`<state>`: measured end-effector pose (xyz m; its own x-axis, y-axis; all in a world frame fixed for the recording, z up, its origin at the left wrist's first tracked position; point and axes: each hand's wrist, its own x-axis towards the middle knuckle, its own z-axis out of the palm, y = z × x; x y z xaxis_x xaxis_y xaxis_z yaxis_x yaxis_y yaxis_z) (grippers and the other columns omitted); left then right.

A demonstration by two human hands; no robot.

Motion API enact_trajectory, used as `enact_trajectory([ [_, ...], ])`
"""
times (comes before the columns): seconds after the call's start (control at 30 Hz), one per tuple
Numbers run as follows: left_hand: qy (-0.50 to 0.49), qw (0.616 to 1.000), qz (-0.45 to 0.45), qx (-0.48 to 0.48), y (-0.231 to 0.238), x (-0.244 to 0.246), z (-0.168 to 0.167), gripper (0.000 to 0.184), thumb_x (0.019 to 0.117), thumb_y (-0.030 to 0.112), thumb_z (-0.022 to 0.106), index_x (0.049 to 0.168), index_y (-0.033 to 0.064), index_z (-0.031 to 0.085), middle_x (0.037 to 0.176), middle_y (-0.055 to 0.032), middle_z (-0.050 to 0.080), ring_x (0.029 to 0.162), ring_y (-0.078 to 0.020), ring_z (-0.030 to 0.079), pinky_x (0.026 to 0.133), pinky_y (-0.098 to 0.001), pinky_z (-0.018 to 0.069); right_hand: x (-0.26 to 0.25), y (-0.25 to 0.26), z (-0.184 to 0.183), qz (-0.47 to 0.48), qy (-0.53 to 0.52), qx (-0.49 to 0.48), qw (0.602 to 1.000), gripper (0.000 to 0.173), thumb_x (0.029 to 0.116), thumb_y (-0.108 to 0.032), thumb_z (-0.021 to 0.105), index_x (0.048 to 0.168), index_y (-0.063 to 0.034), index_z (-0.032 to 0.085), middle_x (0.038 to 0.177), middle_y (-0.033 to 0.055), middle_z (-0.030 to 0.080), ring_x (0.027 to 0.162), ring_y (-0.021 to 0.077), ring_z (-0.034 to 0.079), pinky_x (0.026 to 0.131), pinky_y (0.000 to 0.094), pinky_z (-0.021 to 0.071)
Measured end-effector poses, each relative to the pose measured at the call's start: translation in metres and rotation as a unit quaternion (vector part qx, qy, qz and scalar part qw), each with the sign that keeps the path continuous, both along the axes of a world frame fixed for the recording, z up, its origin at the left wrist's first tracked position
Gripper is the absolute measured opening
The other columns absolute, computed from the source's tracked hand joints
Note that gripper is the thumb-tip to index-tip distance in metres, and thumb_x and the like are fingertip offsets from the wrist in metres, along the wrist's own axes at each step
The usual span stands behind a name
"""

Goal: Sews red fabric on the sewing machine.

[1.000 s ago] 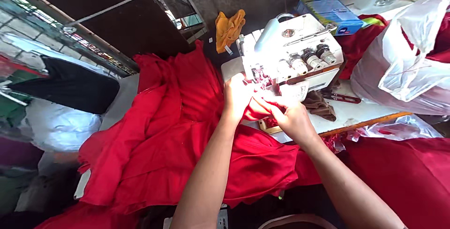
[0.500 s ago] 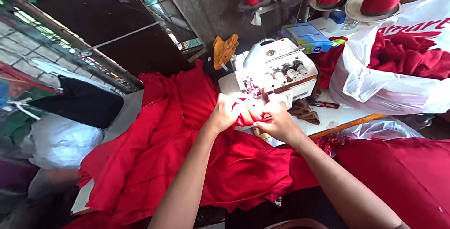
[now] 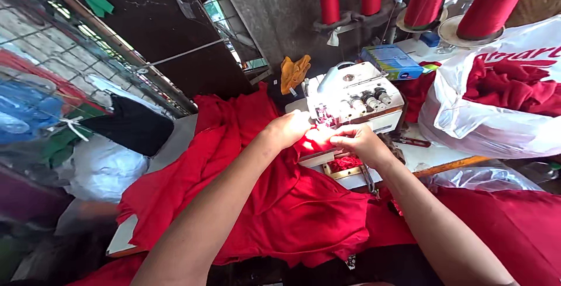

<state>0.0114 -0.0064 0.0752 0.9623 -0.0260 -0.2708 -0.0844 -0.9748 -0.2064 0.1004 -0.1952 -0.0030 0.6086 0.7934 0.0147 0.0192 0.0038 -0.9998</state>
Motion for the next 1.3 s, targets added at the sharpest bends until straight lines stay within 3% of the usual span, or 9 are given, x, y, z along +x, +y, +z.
enact_trajectory([
  [0.07, -0.008, 0.999, 0.000, -0.043, 0.001, -0.001, 0.006, 0.025, 0.0999, -0.004, 0.055, 0.114, 0.0018, 0.074, 0.111, -0.0168, 0.066, 0.109, -0.0323, 0.064, 0.099, -0.0434, 0.0509, -0.002, 0.005, 0.009, -0.008, 0.102, 0.044, 0.994, 0.007, 0.0984, 0.000, 0.063, 0.096, 0.0032, 0.068, 0.079, 0.0069, 0.072, 0.065, 0.0101, 0.068, 0.065, 0.0235, 0.0586],
  [0.23, -0.168, 0.949, -0.137, -0.229, 0.032, -0.009, -0.001, 0.009, 0.0871, -0.004, 0.071, 0.081, -0.0004, 0.076, 0.082, -0.0123, 0.068, 0.084, -0.0218, 0.067, 0.080, -0.0343, 0.0537, -0.009, 0.027, 0.008, -0.072, 0.166, 0.131, 0.975, 0.007, 0.0974, 0.004, 0.063, 0.092, 0.0048, 0.067, 0.080, 0.0106, 0.075, 0.069, 0.0154, 0.073, 0.071, 0.0288, 0.0619],
  [0.47, -0.170, 0.902, -0.105, -0.382, 0.040, -0.023, -0.007, 0.007, 0.0855, -0.001, 0.072, 0.084, 0.0047, 0.076, 0.094, -0.0013, 0.071, 0.091, -0.0042, 0.067, 0.084, -0.0195, 0.0547, -0.006, 0.036, -0.016, -0.129, -0.031, 0.100, 0.986, 0.006, 0.0916, -0.009, 0.075, 0.091, -0.0034, 0.073, 0.076, 0.0043, 0.070, 0.070, 0.0104, 0.067, 0.070, 0.0320, 0.0575],
  [0.63, -0.261, 0.898, -0.086, -0.345, 0.036, -0.014, -0.006, 0.006, 0.0880, 0.002, 0.072, 0.086, 0.0048, 0.077, 0.095, -0.0030, 0.072, 0.093, -0.0065, 0.067, 0.088, -0.0242, 0.0534, -0.001, 0.018, 0.006, 0.076, -0.252, -0.062, 0.963, 0.033, 0.1044, -0.030, 0.058, 0.092, -0.0040, 0.074, 0.079, 0.0049, 0.066, 0.075, 0.0119, 0.061, 0.074, 0.0374, 0.0499],
  [0.73, -0.310, 0.878, -0.065, -0.358, 0.020, -0.009, -0.010, 0.007, 0.0883, -0.001, 0.071, 0.087, 0.0032, 0.076, 0.095, -0.0051, 0.072, 0.092, -0.0079, 0.068, 0.086, -0.0243, 0.0549, 0.004, 0.016, 0.008, 0.118, -0.217, -0.056, 0.967, 0.034, 0.1030, -0.033, 0.061, 0.090, -0.0041, 0.073, 0.077, 0.0011, 0.065, 0.072, 0.0062, 0.058, 0.071, 0.0316, 0.0486],
  [0.83, -0.348, 0.841, -0.001, -0.415, -0.006, -0.011, -0.026, 0.014, 0.0936, 0.010, 0.068, 0.104, 0.0004, 0.068, 0.106, -0.0096, 0.067, 0.098, -0.0142, 0.066, 0.086, -0.0320, 0.0566, 0.000, 0.018, -0.005, 0.065, -0.040, 0.043, 0.996, 0.012, 0.0958, -0.012, 0.070, 0.096, -0.0020, 0.075, 0.086, 0.0026, 0.072, 0.082, 0.0054, 0.067, 0.079, 0.0275, 0.0559],
  [0.97, -0.327, 0.895, 0.021, -0.303, -0.029, -0.050, -0.063, 0.103, 0.0732, 0.051, 0.086, 0.150, 0.0002, 0.040, 0.152, -0.0236, 0.043, 0.143, -0.0382, 0.041, 0.114, -0.0554, 0.0404, -0.014, 0.017, -0.014, -0.009, 0.110, 0.133, 0.985, 0.007, 0.0916, 0.002, 0.069, 0.095, 0.0021, 0.075, 0.088, 0.0080, 0.074, 0.084, 0.0115, 0.070, 0.081, 0.0289, 0.0580],
  [1.1, -0.417, 0.893, 0.023, -0.165, 0.013, -0.094, -0.121, 0.072, 0.0764, -0.003, 0.070, 0.144, -0.0001, 0.048, 0.144, -0.0360, 0.047, 0.135, -0.0607, 0.041, 0.106, -0.0741, 0.0363, -0.024, 0.015, -0.023, -0.021, 0.119, 0.155, 0.980, 0.005, 0.0900, 0.003, 0.070, 0.094, 0.0035, 0.073, 0.086, 0.0086, 0.074, 0.082, 0.0115, 0.071, 0.081, 0.0278, 0.0599],
  [1.3, -0.369, 0.896, 0.227, -0.092, 0.010, -0.112, -0.078, 0.091, 0.0688, -0.006, 0.080, 0.152, 0.0031, 0.044, 0.150, -0.0406, 0.036, 0.135, -0.0690, 0.031, 0.098, -0.0828, 0.0290, -0.048, 0.017, -0.031, -0.072, -0.025, 0.119, 0.990, 0.015, 0.0978, -0.008, 0.065, 0.090, -0.0026, 0.076, 0.083, 0.0014, 0.074, 0.080, 0.0015, 0.068, 0.078, 0.0217, 0.0564],
])
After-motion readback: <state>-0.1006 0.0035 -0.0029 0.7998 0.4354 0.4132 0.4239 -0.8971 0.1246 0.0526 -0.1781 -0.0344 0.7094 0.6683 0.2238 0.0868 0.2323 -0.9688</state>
